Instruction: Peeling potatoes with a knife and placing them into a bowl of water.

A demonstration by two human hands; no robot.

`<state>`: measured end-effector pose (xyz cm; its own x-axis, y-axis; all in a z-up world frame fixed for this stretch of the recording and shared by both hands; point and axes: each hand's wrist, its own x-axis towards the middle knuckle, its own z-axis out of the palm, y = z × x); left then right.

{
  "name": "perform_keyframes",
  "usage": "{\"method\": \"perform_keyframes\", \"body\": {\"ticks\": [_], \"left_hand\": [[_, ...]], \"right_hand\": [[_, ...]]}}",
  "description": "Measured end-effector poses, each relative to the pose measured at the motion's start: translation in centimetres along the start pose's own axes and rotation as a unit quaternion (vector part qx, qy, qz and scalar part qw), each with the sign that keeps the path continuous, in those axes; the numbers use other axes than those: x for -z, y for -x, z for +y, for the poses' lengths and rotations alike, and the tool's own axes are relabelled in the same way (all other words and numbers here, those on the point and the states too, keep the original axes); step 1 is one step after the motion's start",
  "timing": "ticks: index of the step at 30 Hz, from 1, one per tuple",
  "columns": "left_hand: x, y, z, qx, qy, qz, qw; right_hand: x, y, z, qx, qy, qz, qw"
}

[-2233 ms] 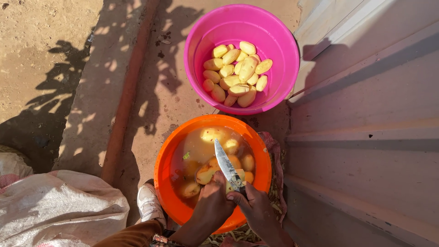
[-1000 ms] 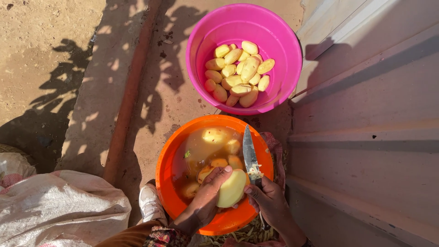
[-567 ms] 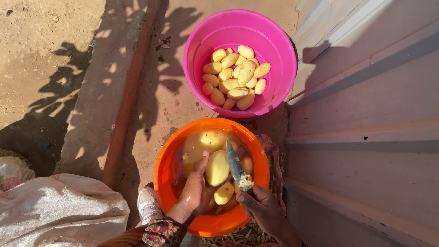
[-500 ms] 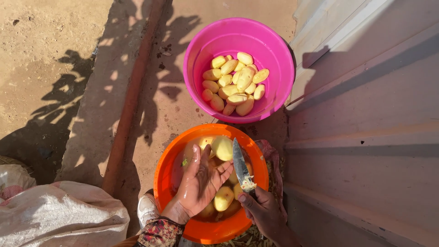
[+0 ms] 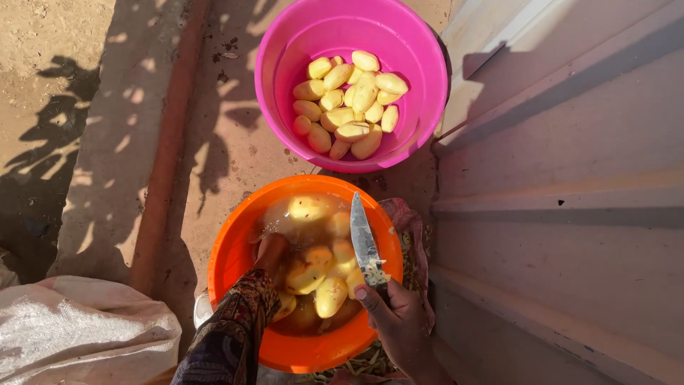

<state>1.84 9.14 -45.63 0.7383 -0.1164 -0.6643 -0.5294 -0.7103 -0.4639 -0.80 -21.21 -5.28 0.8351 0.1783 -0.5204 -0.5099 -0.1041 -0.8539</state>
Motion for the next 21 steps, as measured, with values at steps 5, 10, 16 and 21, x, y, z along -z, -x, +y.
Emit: {"method": "perform_keyframes", "body": {"ticks": [5,10,16,21], "left_hand": [[10.5,4.4,-4.3,0.007,0.544,-0.023,0.839],[24.9,11.9,-11.6,0.008,0.913,-0.029,0.407],[18.3,7.1,-9.1,0.176,0.903,-0.027,0.392],[29.6,22.9,-15.0,0.090,0.974,-0.199,0.059]], "right_hand": [[-0.7,-0.3,-0.4,-0.024,-0.034,0.023,0.999],[-0.7,-1.0,0.3,-0.023,-0.031,0.021,0.999],[0.6,-2.3,-0.3,-0.013,-0.044,-0.008,0.999],[-0.6,-2.6,0.1,-0.005,-0.084,-0.049,0.995]]}}
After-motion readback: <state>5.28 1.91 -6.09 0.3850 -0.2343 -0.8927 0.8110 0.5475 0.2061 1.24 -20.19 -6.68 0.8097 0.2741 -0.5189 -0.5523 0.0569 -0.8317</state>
